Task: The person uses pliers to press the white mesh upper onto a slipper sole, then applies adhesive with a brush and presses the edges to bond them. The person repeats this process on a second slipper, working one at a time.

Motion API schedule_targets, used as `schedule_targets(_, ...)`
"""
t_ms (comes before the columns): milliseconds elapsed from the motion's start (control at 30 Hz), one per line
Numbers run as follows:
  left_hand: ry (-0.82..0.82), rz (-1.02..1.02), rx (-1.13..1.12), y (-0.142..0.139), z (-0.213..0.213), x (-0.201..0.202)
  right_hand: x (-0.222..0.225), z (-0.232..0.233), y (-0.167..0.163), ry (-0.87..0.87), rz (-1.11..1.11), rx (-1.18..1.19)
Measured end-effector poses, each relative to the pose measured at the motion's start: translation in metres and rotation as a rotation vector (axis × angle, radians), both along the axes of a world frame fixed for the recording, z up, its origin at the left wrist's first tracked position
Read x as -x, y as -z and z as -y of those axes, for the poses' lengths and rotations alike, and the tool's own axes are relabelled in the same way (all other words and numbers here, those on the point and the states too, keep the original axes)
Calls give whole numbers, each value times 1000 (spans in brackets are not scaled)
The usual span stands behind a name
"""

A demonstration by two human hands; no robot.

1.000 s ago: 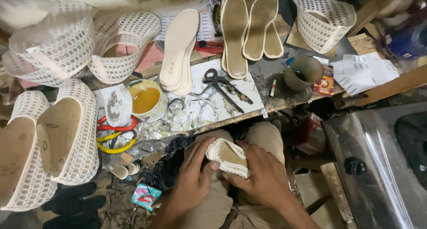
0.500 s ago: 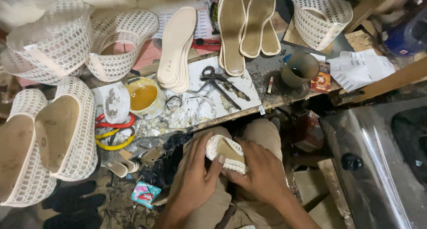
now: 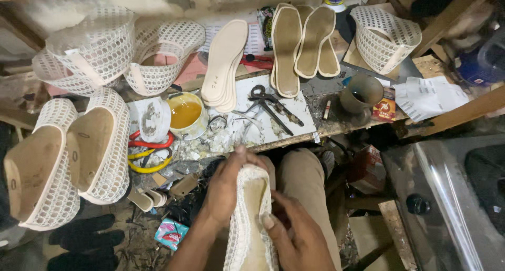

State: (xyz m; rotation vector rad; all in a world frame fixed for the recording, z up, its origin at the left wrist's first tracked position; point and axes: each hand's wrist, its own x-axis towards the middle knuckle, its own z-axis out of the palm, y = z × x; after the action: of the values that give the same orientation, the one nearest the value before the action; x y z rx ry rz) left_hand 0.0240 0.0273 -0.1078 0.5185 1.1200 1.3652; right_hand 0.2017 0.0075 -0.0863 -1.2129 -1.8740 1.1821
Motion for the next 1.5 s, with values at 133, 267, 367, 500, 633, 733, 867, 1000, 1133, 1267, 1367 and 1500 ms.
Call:
schedule_targets(133, 110, -312, 103, 2, 10, -1, -4, -26, -4, -68, 41, -158)
schedule_targets(267, 167, -827, -64, 0, 15, -3, -11, -43, -14, -190, 277, -210)
schedule_targets(367, 204, -980, -64, -1, 16, -2, -11, -44, -14, -282, 451, -420)
schedule_targets(500, 192, -835, -121, 7, 16, 0, -11, -37, 3, -155, 366, -362)
schedule_targets(633, 194, -267, -168, 25, 16, -4, -16, -51, 25, -91, -176, 420)
schedule_targets(733, 175, -84, -175, 38, 18, -12, -19, -63, 32, -335, -268, 347)
schedule_targets(867, 132, 9, -225, 43, 20, -14, -20, -64, 15, -345, -298, 323)
schedule_targets(1000, 193, -283, -201, 37, 19, -19, -34, -61, -27, -436, 77, 134)
schedule_targets(1133, 302, -445, -173, 26, 13, -31, -48, -60, -56, -666, 590, -485)
schedule_targets(1267, 383, -477, -67, 15, 11, -34, -52, -53, -55, -762, 822, -934)
schedule_targets(1367, 349, -482, -6, 14, 10, -30, -50, -52, -42, -729, 752, -922)
schedule_targets(1500, 345, -416, -125, 26, 11, -21, -43, -49, -19, -358, 363, -352)
